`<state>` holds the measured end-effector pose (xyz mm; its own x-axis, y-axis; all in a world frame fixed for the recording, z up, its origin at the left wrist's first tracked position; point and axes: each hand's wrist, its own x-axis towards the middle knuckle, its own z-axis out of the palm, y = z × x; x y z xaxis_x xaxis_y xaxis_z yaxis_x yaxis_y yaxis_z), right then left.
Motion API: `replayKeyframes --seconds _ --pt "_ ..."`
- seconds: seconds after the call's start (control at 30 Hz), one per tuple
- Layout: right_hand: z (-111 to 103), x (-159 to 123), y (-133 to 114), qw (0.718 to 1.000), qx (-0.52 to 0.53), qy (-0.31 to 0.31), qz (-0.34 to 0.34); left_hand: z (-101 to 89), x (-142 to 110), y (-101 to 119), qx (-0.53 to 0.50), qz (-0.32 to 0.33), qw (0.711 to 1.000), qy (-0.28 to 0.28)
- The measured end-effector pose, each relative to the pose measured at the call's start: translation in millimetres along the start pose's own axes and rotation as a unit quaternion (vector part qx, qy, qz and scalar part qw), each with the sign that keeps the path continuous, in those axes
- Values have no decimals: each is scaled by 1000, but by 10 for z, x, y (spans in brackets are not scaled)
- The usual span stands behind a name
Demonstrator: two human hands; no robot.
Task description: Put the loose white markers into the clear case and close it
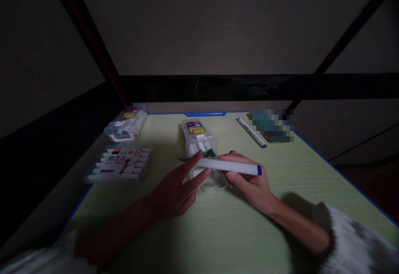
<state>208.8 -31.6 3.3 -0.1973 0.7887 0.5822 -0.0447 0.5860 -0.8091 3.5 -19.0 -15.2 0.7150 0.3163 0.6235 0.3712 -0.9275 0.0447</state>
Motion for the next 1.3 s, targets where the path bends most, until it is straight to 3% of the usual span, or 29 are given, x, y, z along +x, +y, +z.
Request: replayKeyframes --seconds 0.23,0.5,0.83,1.0,1.3 --pt "-32 -31 -22 992 -98 -32 -78 -26 31 35 -6 -7 1000 -12" --pt "-43 -36 -75 952 -219 -73 -203 -14 11 31 -8 14 1000 -15" --pt "-94 -80 89 903 -297 -122 -286 -15 49 28 15 36 999 -14" --pt "-103 -54 71 872 -350 -132 -315 -25 60 32 14 36 999 -22" --pt "-91 -53 74 865 -369 -129 -316 -16 60 22 30 24 998 -44"
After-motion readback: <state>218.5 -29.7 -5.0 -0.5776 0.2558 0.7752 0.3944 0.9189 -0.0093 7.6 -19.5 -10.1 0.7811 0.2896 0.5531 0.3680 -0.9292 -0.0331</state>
